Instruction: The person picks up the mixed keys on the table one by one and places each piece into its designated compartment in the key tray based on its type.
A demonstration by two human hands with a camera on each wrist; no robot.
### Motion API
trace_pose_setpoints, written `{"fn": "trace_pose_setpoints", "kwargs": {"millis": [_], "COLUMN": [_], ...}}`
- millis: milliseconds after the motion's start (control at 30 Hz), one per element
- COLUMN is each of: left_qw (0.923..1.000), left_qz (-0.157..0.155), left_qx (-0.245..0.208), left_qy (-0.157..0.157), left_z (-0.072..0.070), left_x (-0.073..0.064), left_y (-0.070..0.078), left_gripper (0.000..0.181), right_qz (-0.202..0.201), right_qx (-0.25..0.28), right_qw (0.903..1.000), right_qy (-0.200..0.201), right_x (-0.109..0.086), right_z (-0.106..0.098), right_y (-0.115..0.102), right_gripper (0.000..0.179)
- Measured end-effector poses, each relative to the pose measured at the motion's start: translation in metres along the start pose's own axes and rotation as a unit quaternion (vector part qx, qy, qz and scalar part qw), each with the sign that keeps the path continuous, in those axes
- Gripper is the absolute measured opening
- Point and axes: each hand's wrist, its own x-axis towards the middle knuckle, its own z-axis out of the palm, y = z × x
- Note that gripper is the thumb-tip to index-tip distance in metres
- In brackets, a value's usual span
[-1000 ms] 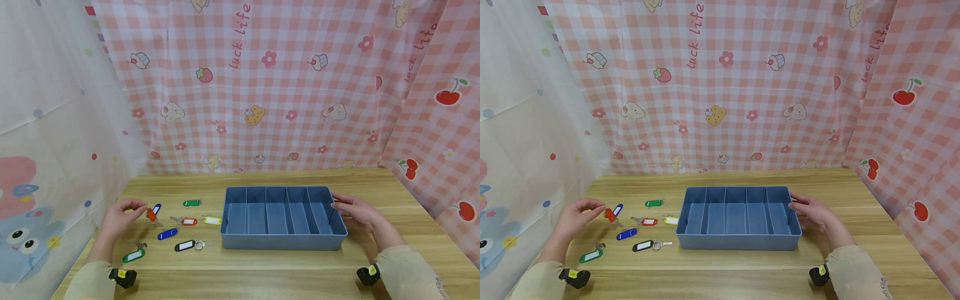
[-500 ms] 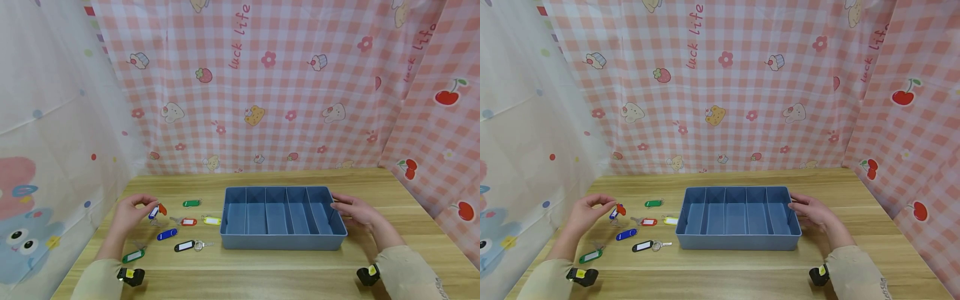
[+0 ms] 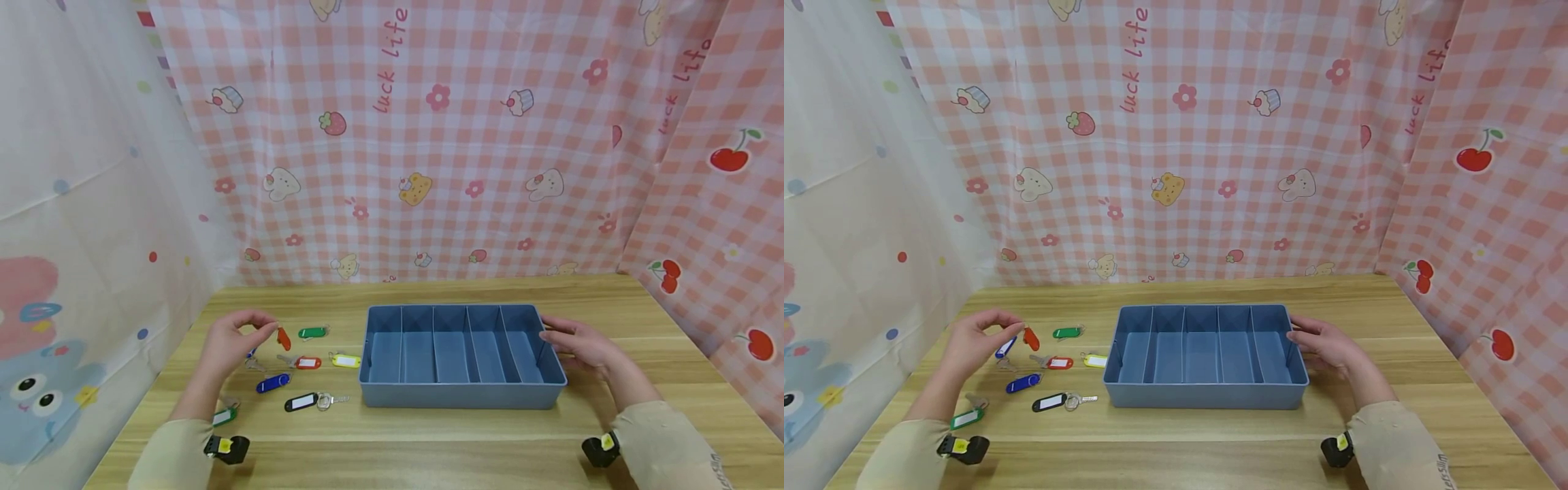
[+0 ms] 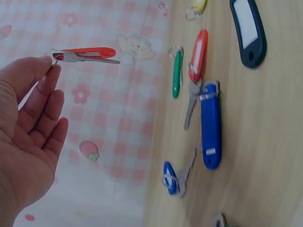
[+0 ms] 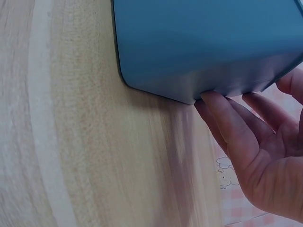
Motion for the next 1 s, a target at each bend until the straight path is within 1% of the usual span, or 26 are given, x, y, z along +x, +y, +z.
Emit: {"fn": "trace_pose_setpoints", "kwargs": {"millis": [300, 533, 733, 1000], "left_qw": [0.9996, 0.9989, 0.9976, 0.9961], "left_qz": [0.014, 0.036, 0.049, 0.048], "left_qx": [-0.025, -0.031, -0.05, -0.072], "left_qy": [-0.002, -0.002, -0.005, -0.016], "left_z": [0.01, 0.016, 0.023, 0.037], "left_x": [0.003, 0.005, 0.008, 0.013], "left_y": [0.013, 0.023, 0.033, 0.049], "left_gripper": [0.013, 0.01, 0.007, 0.008], "right_qz": [0.003, 0.008, 0.007, 0.006], "right_qx": [-0.003, -0.01, -0.016, -0.014], "right_qw": [1.0, 0.9999, 0.9998, 0.9998], "right_qy": [0.005, 0.009, 0.013, 0.009], "right_x": [0.0, -0.001, 0.0, 0.001], "right_z": [0.001, 0.002, 0.002, 0.001], "right_y": [-0.001, -0.002, -0.002, -0.001], "right_gripper": [0.071, 0.071, 0.07, 0.07]}}
